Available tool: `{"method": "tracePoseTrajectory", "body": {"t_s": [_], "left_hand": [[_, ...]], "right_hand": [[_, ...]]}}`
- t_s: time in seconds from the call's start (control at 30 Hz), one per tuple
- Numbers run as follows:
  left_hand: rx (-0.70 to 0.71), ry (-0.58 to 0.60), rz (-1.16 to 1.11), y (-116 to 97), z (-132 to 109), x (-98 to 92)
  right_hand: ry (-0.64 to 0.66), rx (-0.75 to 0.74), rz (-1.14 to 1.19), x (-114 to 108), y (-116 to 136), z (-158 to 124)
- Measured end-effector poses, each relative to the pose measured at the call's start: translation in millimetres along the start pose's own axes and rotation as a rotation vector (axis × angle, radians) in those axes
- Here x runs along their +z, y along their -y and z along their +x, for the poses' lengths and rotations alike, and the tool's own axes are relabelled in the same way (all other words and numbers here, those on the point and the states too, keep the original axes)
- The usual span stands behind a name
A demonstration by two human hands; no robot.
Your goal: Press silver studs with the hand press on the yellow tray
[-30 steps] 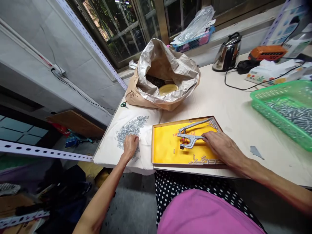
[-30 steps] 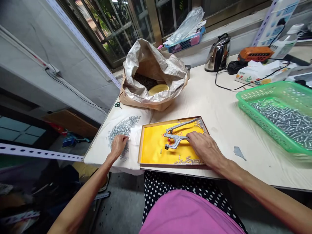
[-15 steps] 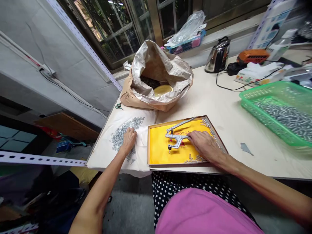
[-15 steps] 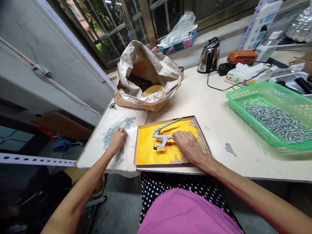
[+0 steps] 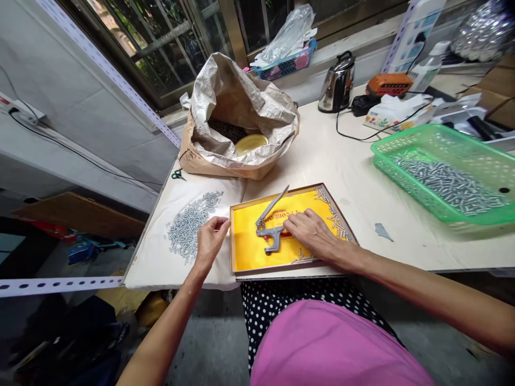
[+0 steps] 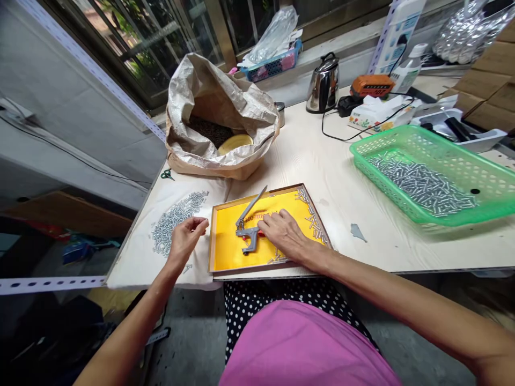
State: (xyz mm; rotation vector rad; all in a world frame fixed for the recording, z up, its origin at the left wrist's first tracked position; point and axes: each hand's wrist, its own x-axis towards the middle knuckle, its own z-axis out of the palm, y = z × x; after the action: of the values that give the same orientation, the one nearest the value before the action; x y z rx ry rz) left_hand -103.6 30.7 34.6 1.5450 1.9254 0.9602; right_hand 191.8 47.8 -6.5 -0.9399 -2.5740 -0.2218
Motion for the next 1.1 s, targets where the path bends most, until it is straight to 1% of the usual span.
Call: {"method": "tracePoseTrajectory", "body": {"t_s": [0.1,0.17,0.23,0.33,0.4,0.53,0.6,0.67,0.77,0.9,1.0,1.1], "left_hand": [[-0.091,0.006,-0.152,3.9,-3.3,-5.4],[-0.123,0.014,-0.232,0.5,-7.0,-1.4],[-0.144,0.033,-0.305,-7.5,-10.8,7.7],[-0.174,0.057,-0.37,-20.2,-13.9,20.6],[-0.174,0.036,-0.388,-24.7,-13.4,23.2],[-0.156,-0.051,-0.404,-25.4,-11.0,17.1],[-0.149,-0.058,-0.397,-25.0,-11.7,13.6],[-0.159,-0.036,-0.383,-24.2,-14.2,12.1],[-0.216,0.019,-0.369,-19.1,-20.6,15.7],[-0.284,0.08,-0.354,-4.0,-32.2,34.0],[-0.277,0.127,-0.328,3.0,-41.4,51.2],[-0.219,0.155,-0.247,1.8,-47.9,62.0]], "right_hand": [[-0.029,0.052,-0.131,-26.3,-8.8,-14.9],[-0.056,0.093,-0.154,-37.8,-12.2,-23.9],[-0.063,0.116,-0.119,-40.2,-11.9,-29.2],[-0.031,0.129,-0.012,-29.0,-5.4,-27.8],[-0.006,0.139,0.065,-16.7,1.2,-19.6],[0.042,0.172,0.174,5.4,15.3,13.0],[0.075,0.194,0.192,12.3,21.0,29.7],[0.085,0.202,0.181,16.9,24.4,38.4],[0.06,0.172,0.135,22.1,23.8,31.4],[0.02,0.093,0.079,26.2,16.0,4.5],[-0.011,0.059,0.047,23.7,13.5,-7.5],[-0.018,0.043,0.006,19.3,15.2,-10.0]]}}
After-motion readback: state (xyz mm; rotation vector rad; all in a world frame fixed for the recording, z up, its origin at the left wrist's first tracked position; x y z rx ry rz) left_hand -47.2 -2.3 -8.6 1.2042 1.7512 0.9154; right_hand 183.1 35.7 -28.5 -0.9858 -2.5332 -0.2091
